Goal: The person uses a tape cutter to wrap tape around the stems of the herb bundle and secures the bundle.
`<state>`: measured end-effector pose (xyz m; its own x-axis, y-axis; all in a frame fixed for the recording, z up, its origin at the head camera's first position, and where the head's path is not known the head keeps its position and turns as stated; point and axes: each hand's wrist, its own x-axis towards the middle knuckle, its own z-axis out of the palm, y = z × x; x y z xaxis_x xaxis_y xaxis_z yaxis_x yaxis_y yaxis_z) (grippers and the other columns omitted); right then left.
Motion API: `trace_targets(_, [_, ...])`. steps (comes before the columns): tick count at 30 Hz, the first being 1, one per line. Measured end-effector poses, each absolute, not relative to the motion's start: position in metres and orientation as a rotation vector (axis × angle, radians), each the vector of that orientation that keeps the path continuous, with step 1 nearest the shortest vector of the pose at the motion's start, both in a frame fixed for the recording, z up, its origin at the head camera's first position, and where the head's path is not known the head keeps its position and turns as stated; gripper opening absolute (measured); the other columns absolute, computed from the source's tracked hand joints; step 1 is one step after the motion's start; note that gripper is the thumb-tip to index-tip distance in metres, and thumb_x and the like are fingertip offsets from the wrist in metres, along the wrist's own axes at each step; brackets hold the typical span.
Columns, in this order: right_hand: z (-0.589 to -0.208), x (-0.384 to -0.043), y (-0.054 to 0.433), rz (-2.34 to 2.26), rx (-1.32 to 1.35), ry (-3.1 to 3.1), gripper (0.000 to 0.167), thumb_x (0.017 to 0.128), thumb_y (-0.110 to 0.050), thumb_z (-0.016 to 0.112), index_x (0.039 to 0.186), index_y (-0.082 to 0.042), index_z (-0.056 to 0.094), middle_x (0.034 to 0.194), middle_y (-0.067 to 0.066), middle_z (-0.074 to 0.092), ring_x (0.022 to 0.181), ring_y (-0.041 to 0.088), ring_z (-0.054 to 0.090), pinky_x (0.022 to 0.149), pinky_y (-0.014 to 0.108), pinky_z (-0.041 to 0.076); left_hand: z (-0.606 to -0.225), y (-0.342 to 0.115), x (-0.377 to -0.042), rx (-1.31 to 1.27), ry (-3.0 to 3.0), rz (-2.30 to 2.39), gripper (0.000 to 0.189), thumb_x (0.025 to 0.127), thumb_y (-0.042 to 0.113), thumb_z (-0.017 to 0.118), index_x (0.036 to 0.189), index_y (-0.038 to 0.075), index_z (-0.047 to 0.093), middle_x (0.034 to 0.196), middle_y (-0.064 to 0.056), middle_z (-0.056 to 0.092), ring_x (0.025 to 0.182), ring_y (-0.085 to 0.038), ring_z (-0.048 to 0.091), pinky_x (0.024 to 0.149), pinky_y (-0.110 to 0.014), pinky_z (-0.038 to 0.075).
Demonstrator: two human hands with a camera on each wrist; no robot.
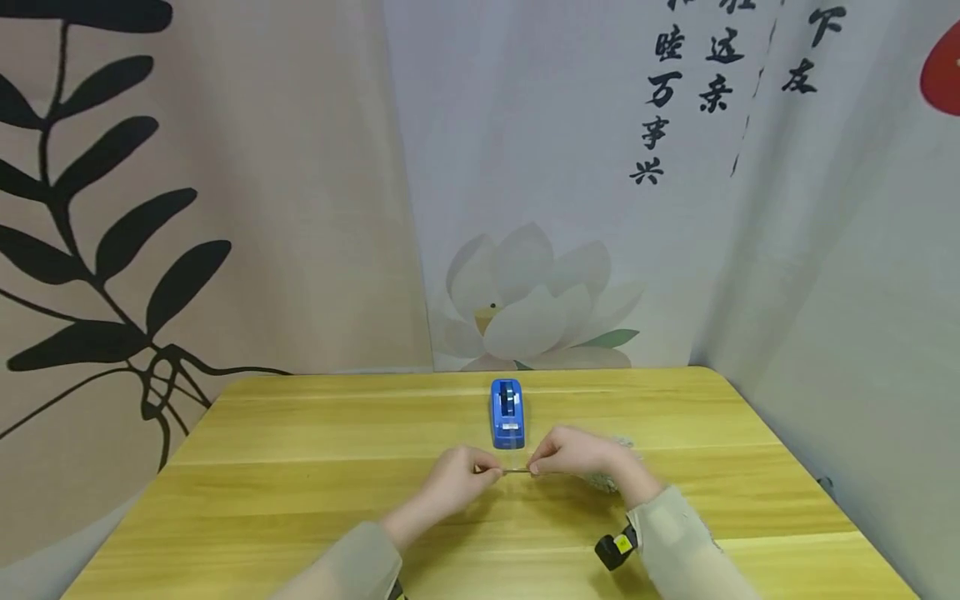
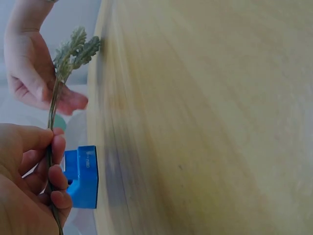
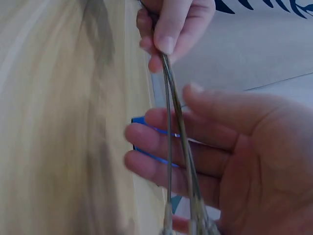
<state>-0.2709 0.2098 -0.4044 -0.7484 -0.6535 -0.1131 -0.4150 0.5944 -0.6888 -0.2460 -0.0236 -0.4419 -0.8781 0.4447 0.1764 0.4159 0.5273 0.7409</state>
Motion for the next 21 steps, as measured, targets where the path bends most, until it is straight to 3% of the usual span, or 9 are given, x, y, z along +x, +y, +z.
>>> trace_targets(9, [-0.416, -0.263, 0.203, -0.974, -0.787, 2.581, 0.011, 0.088, -0.006, 0.067, 0.085, 0.0, 0.076, 0.073, -0.001, 0.07, 0.063, 0.012, 0.065, 0.063, 0.027, 0.054, -0.446, -0.023, -0.246, 0.807, 2.755, 1.265, 0.01, 0.087, 0.011, 0.07, 0.093, 0.008, 0.078, 0.095, -0.007, 0.072, 0.083, -0.016, 0.065, 0.069, -0.025, 0.053])
trace_targets(17, [-0.423, -0.259, 0.198, -0.982, -0.759, 2.685, 0.01, 0.086, -0.008, 0.07, 0.079, -0.005, 0.076, 0.065, -0.002, 0.066, 0.053, 0.01, 0.055, 0.053, 0.026, 0.046, -0.446, -0.026, -0.253, 0.759, 2.688, 1.267, 0.012, 0.087, 0.014, 0.071, 0.095, 0.009, 0.078, 0.092, -0.002, 0.072, 0.062, -0.006, 0.051, 0.052, -0.022, 0.044])
trace_targets(21, [-0.427, -0.259, 0.198, -0.957, -0.777, 2.75, 0.009, 0.086, -0.008, 0.07, 0.079, -0.008, 0.076, 0.062, -0.004, 0.063, 0.051, 0.006, 0.047, 0.051, 0.024, 0.044, -0.44, -0.029, -0.256, 0.769, 2.615, 1.253, 0.019, 0.089, 0.016, 0.068, 0.103, 0.005, 0.076, 0.093, -0.001, 0.072, 0.059, -0.008, 0.049, 0.051, -0.023, 0.043])
